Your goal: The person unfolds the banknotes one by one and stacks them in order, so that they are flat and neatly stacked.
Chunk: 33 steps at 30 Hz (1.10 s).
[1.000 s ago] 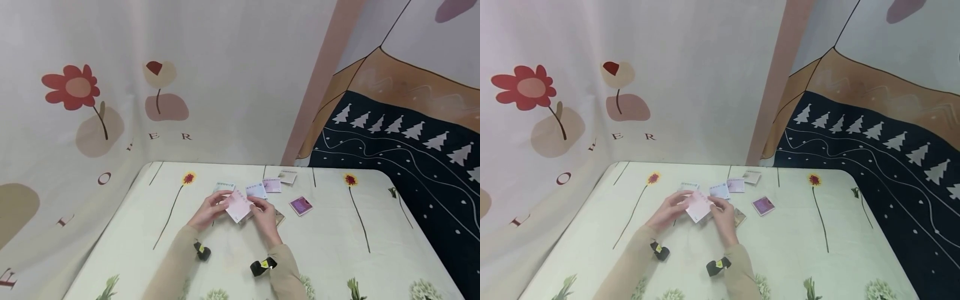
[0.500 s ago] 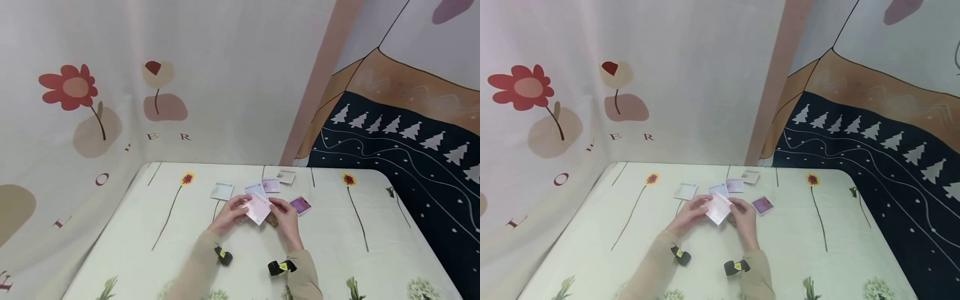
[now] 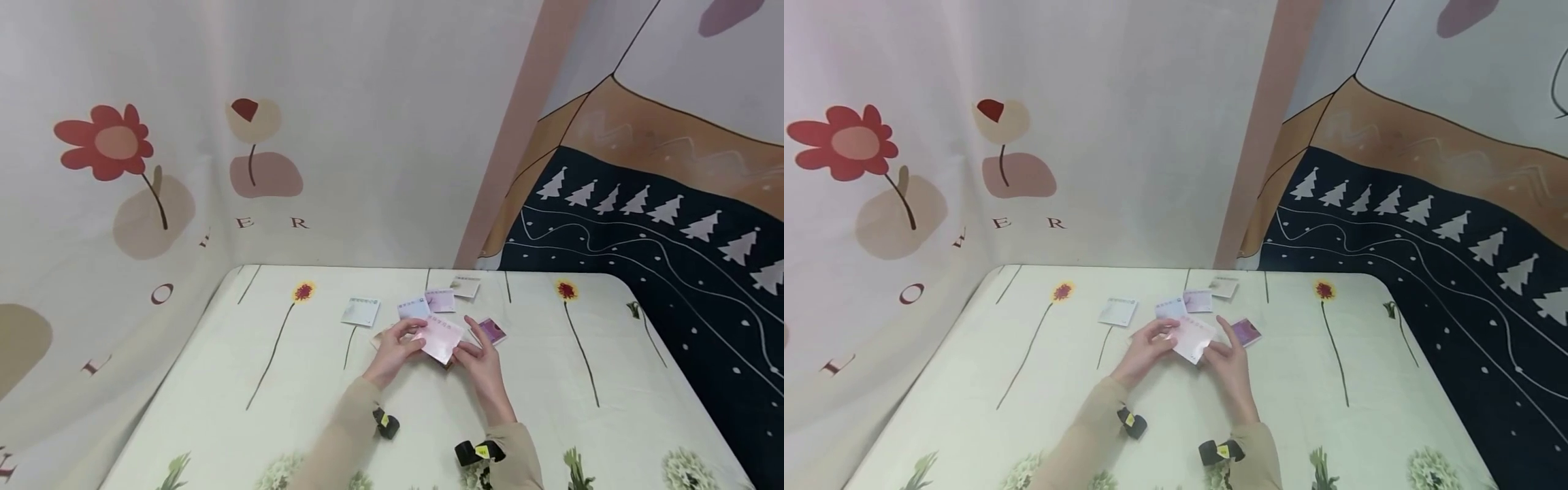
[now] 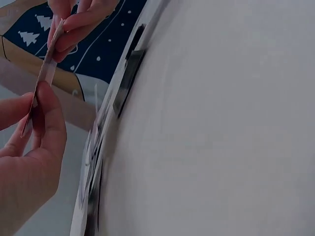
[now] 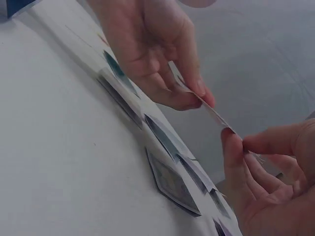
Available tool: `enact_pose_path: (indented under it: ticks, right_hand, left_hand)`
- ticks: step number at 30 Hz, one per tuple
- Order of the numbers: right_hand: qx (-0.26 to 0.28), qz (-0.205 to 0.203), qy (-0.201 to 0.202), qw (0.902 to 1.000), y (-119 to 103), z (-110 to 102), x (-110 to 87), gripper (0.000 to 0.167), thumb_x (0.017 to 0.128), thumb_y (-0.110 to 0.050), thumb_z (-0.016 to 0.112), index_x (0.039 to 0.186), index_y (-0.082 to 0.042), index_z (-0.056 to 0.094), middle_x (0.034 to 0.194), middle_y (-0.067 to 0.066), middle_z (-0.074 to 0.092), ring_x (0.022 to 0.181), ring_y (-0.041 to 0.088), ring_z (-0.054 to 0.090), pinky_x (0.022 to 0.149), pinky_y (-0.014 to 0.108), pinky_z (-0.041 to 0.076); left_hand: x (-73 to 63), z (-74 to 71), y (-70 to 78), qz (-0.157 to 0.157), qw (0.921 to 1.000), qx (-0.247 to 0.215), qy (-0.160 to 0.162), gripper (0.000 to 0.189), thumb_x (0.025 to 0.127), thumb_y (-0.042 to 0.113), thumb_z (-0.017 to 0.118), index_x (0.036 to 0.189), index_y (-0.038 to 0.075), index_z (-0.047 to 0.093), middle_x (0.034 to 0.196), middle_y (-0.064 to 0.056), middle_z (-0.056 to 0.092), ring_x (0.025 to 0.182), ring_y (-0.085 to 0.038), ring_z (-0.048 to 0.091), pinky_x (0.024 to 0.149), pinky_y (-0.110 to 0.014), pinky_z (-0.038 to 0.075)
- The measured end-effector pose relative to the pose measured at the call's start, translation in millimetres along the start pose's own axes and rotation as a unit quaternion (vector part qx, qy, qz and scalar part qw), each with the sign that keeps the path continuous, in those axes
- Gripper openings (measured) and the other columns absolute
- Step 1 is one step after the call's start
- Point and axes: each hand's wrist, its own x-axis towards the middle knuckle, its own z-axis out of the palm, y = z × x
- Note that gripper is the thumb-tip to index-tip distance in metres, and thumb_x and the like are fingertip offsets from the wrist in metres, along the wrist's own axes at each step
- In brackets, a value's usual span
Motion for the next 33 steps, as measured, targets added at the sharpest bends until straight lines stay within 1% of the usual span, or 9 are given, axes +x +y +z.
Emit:
enact_pose_path:
  ticks: [2,6,10,13,17,20,26,29,33]
  right_hand:
    - [0.009,-0.015,0.008,0.9998,0.3,0.4,-1.5,0.065,0.085,0.019,0.053,0.146,0.002,0.035,0.122,0.038,0.049,0.082,0.009,0.063,0.071,0.023,0.054]
    - [0.011,-0.026,0.023,0.9993,2.6,1.8,-2.4,0.061,0.085,0.018,0.053,0.143,0.005,0.037,0.135,0.034,0.04,0.085,0.006,0.061,0.07,0.02,0.052]
    - [-0.003,-0.02,0.04,0.999,6.0,4.4,-1.3,0.057,0.085,0.016,0.056,0.14,0.005,0.042,0.116,0.032,0.055,0.082,0.006,0.061,0.068,0.021,0.053]
    - [-0.016,-0.017,0.049,0.9985,7.2,7.5,0.1,0.054,0.085,0.014,0.058,0.136,0.006,0.046,0.091,0.023,0.064,0.078,0.006,0.061,0.067,0.02,0.053]
    - [-0.033,-0.01,0.055,0.9979,5.4,11.5,0.7,0.051,0.086,0.011,0.06,0.135,0.004,0.048,0.083,0.012,0.066,0.075,0.005,0.06,0.066,0.019,0.05]
    - [-0.045,-0.003,0.053,0.9976,2.5,13.3,0.7,0.05,0.086,0.009,0.061,0.134,0.003,0.049,0.084,0.011,0.067,0.073,0.005,0.06,0.065,0.018,0.049]
    - [-0.047,-0.012,0.025,0.9985,-3.0,16.9,0.3,0.051,0.087,0.009,0.062,0.135,0.002,0.049,0.089,0.017,0.067,0.076,0.006,0.061,0.065,0.02,0.049]
    - [-0.054,-0.013,0.024,0.9982,-4.9,17.2,0.4,0.051,0.086,0.01,0.063,0.135,0.0,0.05,0.089,0.016,0.068,0.075,0.006,0.062,0.064,0.02,0.049]
    - [-0.048,-0.021,0.016,0.9985,-7.2,17.6,-0.5,0.05,0.086,0.01,0.063,0.134,0.0,0.051,0.088,0.016,0.067,0.074,0.006,0.063,0.065,0.02,0.05]
  left_hand:
    - [-1.3,4.1,0.4,0.001,1.0,0.008,0.005,0.037,0.086,-0.01,0.059,0.123,-0.01,0.054,0.112,-0.018,0.052,0.088,-0.016,0.061,0.084,-0.037,0.054]
    - [-5.3,9.3,-3.7,-0.009,0.9996,0.023,0.009,0.036,0.087,-0.011,0.057,0.122,-0.012,0.053,0.106,-0.018,0.054,0.084,-0.016,0.06,0.083,-0.043,0.054]
    - [-8.3,10.8,-7.5,-0.01,0.9986,0.048,0.021,0.034,0.089,-0.009,0.058,0.122,-0.014,0.053,0.105,-0.023,0.059,0.087,-0.019,0.061,0.083,-0.046,0.053]
    - [-11.0,11.6,-5.1,-0.008,0.9936,0.107,0.035,0.032,0.09,-0.002,0.061,0.121,-0.008,0.058,0.112,-0.022,0.061,0.096,-0.026,0.062,0.083,-0.042,0.053]
    - [-16.9,14.1,2.1,0.001,0.9791,0.199,0.042,0.033,0.087,0.002,0.065,0.119,-0.001,0.063,0.119,-0.019,0.06,0.108,-0.035,0.058,0.088,-0.041,0.051]
    - [-19.2,17.0,5.7,0.025,0.9701,0.236,0.049,0.034,0.083,0.0,0.068,0.116,-0.004,0.064,0.117,-0.02,0.059,0.107,-0.037,0.057,0.09,-0.041,0.05]
    - [-17.7,19.4,11.4,0.07,0.9676,0.231,0.074,0.034,0.08,-0.005,0.068,0.113,-0.008,0.063,0.111,-0.019,0.061,0.096,-0.032,0.062,0.082,-0.028,0.053]
    - [-18.9,20.6,15.3,0.091,0.9676,0.223,0.076,0.035,0.08,-0.007,0.067,0.114,-0.008,0.06,0.11,-0.019,0.062,0.095,-0.032,0.063,0.08,-0.028,0.054]
    - [-23.8,25.3,18.0,0.11,0.9659,0.222,0.076,0.039,0.081,-0.004,0.07,0.117,-0.005,0.057,0.114,-0.019,0.058,0.099,-0.033,0.061,0.082,-0.035,0.054]
